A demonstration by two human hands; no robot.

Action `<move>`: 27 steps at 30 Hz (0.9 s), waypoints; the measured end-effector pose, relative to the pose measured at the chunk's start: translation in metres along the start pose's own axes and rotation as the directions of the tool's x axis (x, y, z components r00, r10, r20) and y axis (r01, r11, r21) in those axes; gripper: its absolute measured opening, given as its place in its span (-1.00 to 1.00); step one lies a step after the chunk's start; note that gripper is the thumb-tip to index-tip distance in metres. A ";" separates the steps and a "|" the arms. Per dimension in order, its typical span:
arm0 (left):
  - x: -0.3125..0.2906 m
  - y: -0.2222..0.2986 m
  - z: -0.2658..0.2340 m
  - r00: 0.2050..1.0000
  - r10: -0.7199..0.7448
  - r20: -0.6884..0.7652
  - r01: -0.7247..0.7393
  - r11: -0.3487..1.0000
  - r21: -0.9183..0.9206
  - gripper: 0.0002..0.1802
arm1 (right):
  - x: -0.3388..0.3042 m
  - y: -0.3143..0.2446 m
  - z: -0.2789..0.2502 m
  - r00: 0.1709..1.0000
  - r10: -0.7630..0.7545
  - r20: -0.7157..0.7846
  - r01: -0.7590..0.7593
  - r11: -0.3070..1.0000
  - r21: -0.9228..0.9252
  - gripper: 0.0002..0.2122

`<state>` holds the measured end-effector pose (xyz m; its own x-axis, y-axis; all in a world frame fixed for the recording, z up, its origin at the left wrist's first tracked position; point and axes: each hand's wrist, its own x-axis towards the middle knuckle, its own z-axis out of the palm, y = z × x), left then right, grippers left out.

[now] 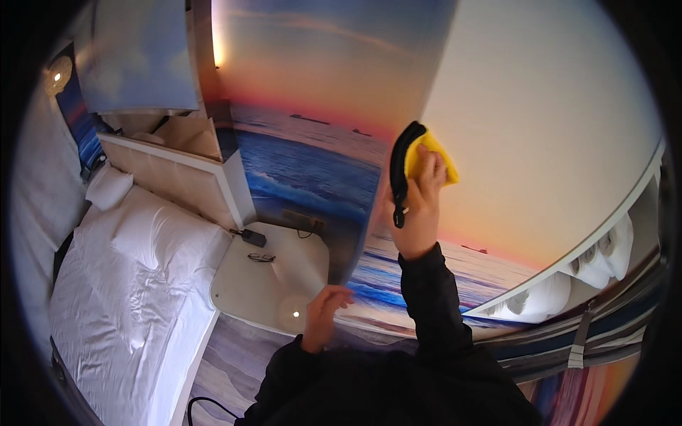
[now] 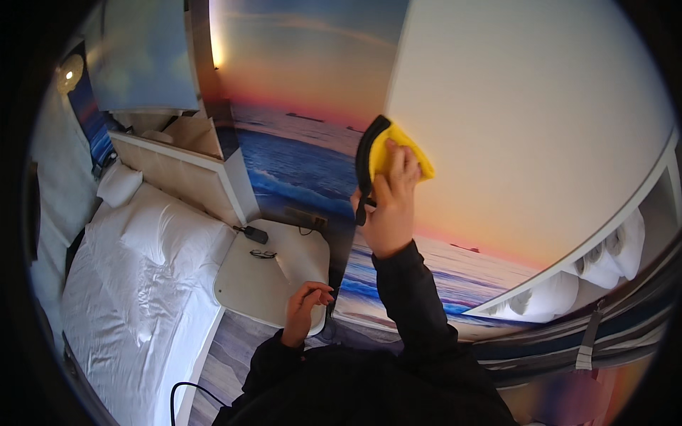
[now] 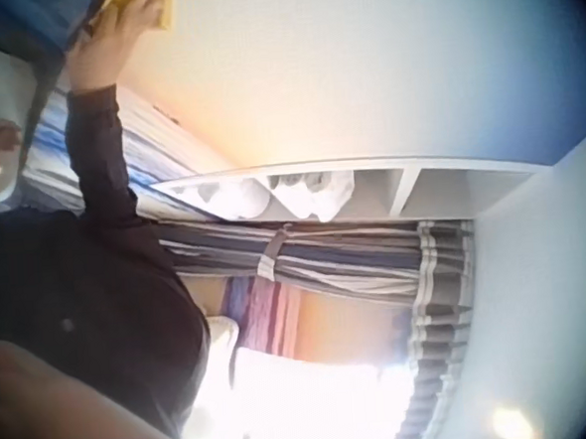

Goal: The person wipes a white shelving unit and adjacent wall with a yellow cloth. The camera is extremely unstable, making it difficult to see the specific areas being cleaned.

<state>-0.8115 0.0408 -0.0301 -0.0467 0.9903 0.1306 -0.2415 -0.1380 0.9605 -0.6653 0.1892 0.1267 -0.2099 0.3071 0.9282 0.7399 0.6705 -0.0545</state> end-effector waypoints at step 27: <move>-0.002 -0.075 0.271 0.922 -0.138 0.362 0.108 0.989 0.103 -0.74 | -0.095 0.248 -0.302 0.837 0.529 -0.138 -0.541 0.839 -0.061 -0.36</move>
<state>-0.5311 0.0531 -0.0357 0.3409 0.9370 0.0763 -0.1444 -0.0279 0.9891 -0.2691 0.1223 0.1362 0.3041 0.5189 0.7989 0.7732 0.3555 -0.5251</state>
